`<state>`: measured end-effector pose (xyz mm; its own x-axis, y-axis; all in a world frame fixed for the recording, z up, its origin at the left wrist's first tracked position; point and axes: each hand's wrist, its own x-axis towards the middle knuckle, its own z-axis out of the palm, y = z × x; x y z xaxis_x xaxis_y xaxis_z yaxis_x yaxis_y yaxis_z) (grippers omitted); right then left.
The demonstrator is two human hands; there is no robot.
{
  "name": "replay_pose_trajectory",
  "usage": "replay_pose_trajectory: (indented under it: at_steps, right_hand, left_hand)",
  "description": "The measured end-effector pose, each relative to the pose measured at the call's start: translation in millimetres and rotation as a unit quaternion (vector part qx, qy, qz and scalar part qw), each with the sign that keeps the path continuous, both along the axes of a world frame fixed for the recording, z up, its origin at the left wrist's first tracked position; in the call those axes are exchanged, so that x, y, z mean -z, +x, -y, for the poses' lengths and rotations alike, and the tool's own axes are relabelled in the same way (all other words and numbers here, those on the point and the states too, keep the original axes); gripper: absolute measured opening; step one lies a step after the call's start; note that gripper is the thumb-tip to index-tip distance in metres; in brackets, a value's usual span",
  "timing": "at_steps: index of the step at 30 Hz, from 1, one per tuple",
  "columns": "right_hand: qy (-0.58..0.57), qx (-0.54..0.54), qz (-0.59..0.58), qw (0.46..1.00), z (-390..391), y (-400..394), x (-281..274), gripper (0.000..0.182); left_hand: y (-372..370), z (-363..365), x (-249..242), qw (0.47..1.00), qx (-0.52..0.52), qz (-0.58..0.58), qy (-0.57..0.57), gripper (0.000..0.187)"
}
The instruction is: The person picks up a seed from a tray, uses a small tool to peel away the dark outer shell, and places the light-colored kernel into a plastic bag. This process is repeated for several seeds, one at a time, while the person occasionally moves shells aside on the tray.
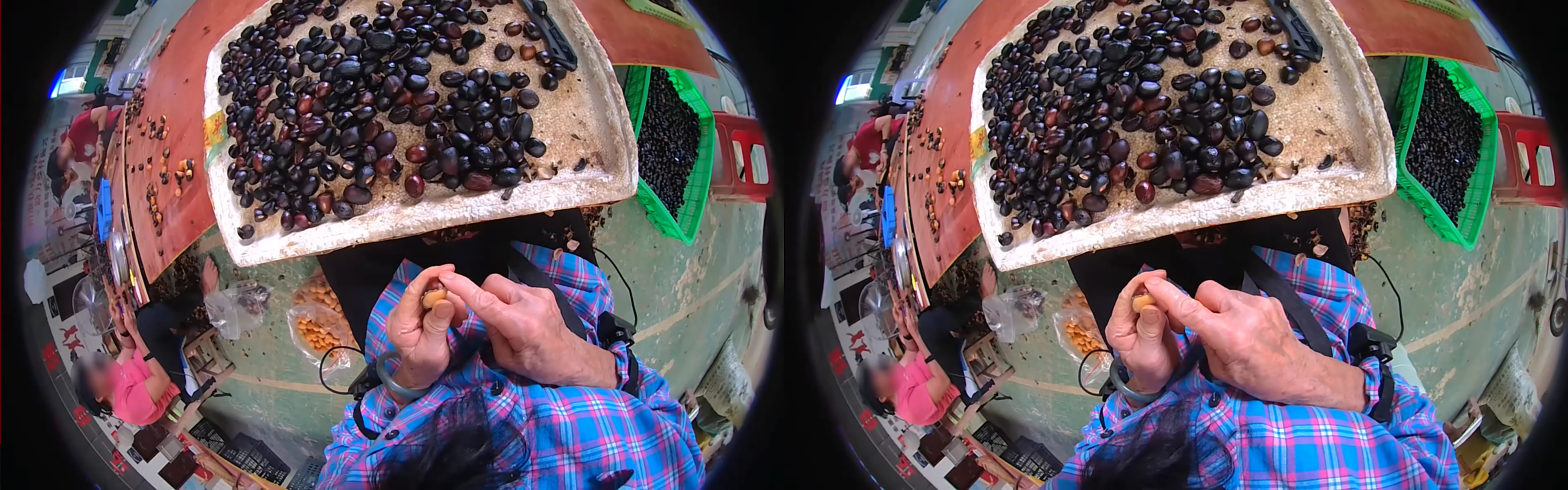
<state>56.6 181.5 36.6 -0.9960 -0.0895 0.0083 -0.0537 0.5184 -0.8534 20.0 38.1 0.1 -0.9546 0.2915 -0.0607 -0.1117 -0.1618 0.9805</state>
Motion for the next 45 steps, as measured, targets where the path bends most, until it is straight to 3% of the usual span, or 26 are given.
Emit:
replay_pose_trajectory:
  at_steps: [4, 7, 9, 22, 25, 26, 28, 35, 38, 41, 43, 45]
  right_hand:
    - [0.019, -0.007, 0.002, 1.000, -2.8, -0.2, 0.7, 0.069]
    - [0.036, -0.015, 0.004, 0.999, -3.1, 1.1, 1.9, 0.068]
    - [0.051, -0.037, 0.027, 0.998, -2.8, 1.9, 1.6, 0.066]
    - [0.086, -0.135, 0.102, 0.982, 2.5, 8.5, -1.3, 0.070]
    - [0.077, -0.143, 0.100, 0.982, 2.7, 7.3, 0.9, 0.065]
    - [0.076, -0.147, 0.100, 0.981, 3.0, 5.8, 0.1, 0.065]
    - [0.061, -0.146, 0.116, 0.981, 1.4, 3.1, -1.2, 0.063]
    - [0.027, -0.168, 0.103, 0.980, -0.5, -1.0, 1.8, 0.060]
    - [-0.047, -0.139, 0.098, 0.984, -1.9, -0.2, 10.9, 0.058]
    - [-0.076, -0.128, 0.089, 0.985, -1.6, -0.9, 6.8, 0.059]
    - [-0.081, -0.116, 0.080, 0.987, -2.5, -2.0, 5.8, 0.063]
    - [-0.086, -0.116, 0.078, 0.986, -3.0, -2.4, 5.3, 0.063]
  left_hand:
    - [-5.5, 3.9, -1.4, 0.999, 0.035, -0.004, -0.033, 0.039]
    - [-5.9, 7.9, -1.9, 0.994, 0.055, 0.073, 0.053, 0.038]
    - [-8.4, 13.7, -2.1, 0.985, 0.087, 0.149, 0.025, 0.038]
    - [-0.1, 45.1, -1.6, 0.957, 0.183, 0.222, -0.038, 0.023]
    - [1.3, 46.7, -2.2, 0.948, 0.270, 0.124, -0.113, 0.014]
    - [-1.9, 45.9, -3.5, 0.949, 0.267, 0.124, -0.114, 0.014]
    - [-8.3, 41.4, -8.4, 0.937, 0.252, 0.237, -0.052, 0.013]
    - [-11.1, 45.2, -3.7, 0.928, 0.265, 0.246, -0.090, 0.014]
    - [-11.5, 42.6, -9.0, 0.937, 0.259, 0.206, -0.114, 0.013]
    - [-4.5, 45.1, -7.2, 0.943, 0.229, 0.233, -0.066, 0.015]
    - [1.5, 45.7, -1.9, 0.945, 0.139, 0.295, 0.039, 0.021]
    - [5.0, 51.4, 6.4, 0.942, 0.132, 0.293, 0.092, 0.023]
